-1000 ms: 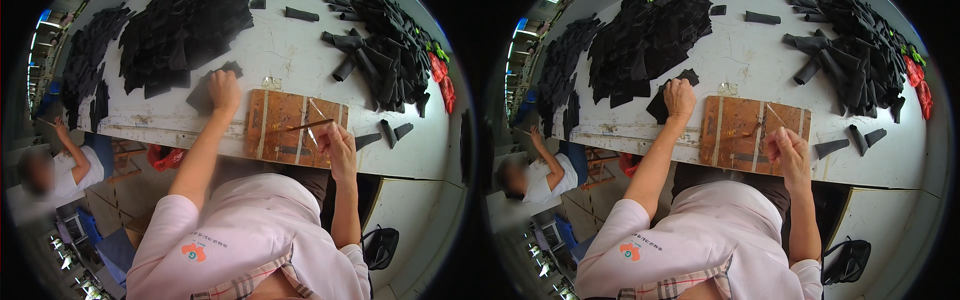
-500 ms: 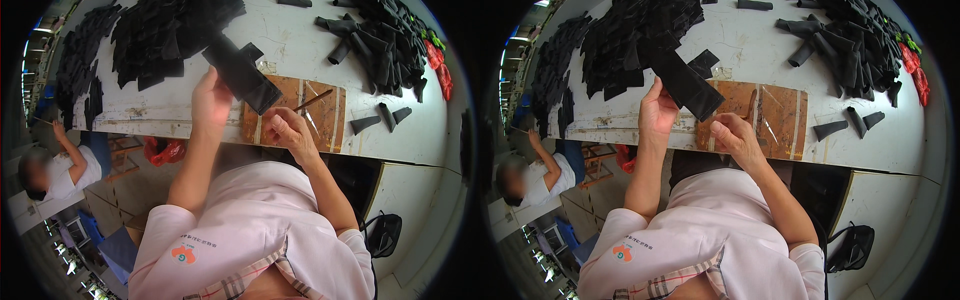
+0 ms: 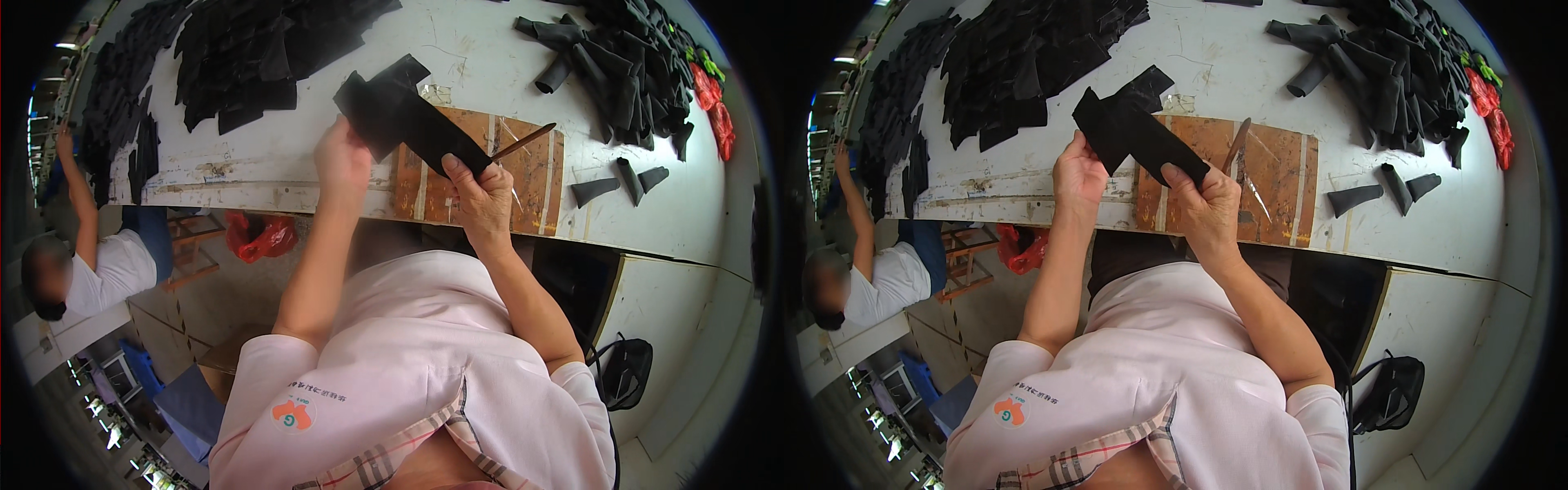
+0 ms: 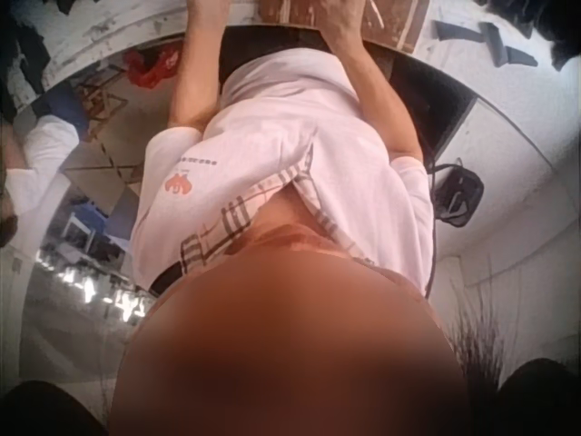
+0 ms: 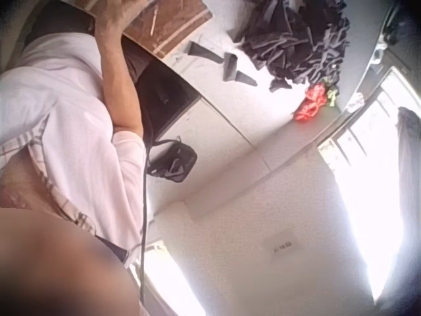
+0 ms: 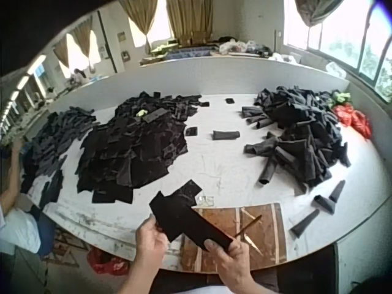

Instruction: Manually applying glue or sealant to edges of black fabric pieces using a small brush/stick and folding them.

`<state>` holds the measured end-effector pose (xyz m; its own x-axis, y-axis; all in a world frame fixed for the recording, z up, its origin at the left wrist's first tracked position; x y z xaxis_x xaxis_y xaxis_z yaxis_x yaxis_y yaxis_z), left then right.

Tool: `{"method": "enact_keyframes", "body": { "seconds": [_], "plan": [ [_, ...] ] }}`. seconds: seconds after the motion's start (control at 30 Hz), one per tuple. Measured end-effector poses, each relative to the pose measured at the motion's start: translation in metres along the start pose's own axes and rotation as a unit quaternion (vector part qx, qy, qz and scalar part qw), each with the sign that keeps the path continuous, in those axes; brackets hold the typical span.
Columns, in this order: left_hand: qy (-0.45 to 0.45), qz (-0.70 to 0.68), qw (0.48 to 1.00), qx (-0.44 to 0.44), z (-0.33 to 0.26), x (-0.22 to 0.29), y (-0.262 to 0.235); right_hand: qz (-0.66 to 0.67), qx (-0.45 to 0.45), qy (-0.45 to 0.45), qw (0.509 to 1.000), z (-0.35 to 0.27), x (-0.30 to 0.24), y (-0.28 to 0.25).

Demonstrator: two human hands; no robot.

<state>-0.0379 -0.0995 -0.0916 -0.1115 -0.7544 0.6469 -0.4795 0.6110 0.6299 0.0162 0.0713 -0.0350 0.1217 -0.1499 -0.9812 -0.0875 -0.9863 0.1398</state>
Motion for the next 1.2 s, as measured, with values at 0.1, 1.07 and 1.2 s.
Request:
{"method": "enact_keyframes", "body": {
  "seconds": [0.1,1.07,1.2],
  "plan": [
    [0.168,0.233,0.956,0.063,0.000,0.000,-0.006,-0.006,-0.001,-0.020,1.000,-0.004,0.004,-0.008],
    [0.068,0.410,0.881,-0.225,-0.114,0.006,0.065,-0.359,-0.023,-0.269,0.893,-0.031,-0.031,-0.039],
    [-0.071,0.350,0.911,-0.205,-0.126,0.007,0.064,-0.393,-0.015,-0.319,0.862,-0.031,-0.022,-0.043]
  ]
}}
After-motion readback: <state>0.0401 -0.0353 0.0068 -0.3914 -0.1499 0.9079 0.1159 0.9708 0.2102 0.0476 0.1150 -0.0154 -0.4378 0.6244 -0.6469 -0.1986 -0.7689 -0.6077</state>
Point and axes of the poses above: each hand's wrist, its own z-axis towards the middle knuckle, its own y-axis out of the palm, x = y × z, the point moved 2 cm from there along z, towards the middle knuckle, and after that the axes turned 3 degrees about -x, right-handed, at the moved point
